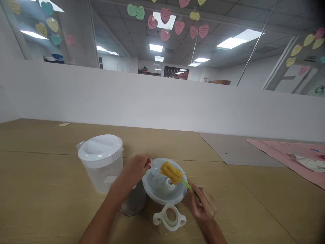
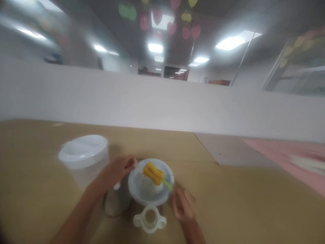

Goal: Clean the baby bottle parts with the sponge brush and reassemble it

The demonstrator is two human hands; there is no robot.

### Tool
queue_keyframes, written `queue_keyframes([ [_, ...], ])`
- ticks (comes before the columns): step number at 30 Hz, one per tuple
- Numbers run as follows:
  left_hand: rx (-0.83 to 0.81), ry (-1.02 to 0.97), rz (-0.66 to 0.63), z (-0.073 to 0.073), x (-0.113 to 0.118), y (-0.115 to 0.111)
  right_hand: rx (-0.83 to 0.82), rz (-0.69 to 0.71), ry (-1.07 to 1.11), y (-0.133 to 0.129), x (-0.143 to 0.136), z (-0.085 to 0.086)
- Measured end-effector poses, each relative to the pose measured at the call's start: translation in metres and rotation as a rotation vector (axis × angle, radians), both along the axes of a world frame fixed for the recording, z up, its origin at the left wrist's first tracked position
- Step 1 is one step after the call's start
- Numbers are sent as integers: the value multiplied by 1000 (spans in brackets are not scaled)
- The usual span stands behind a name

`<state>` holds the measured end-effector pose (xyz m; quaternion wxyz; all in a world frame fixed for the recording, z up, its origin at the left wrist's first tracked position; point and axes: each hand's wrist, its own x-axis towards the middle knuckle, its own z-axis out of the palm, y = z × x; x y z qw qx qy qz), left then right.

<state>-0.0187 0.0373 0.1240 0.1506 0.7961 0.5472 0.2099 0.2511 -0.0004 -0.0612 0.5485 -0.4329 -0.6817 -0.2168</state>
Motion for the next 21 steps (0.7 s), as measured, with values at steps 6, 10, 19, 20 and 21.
queue_keyframes([
  [6,-71,376,112,-19,-19,8,7,-4,1,1,0,-1],
  [10,-106,422,94,-28,-15,14,-2,-19,-14,2,0,2],
  [19,-159,413,95,-49,-7,27,-118,-141,-47,3,-6,6],
  [20,-155,405,96,-50,-7,26,-111,-150,-46,3,-7,7],
  [21,-149,396,94,-51,-7,25,-97,-156,-41,3,-7,7],
])
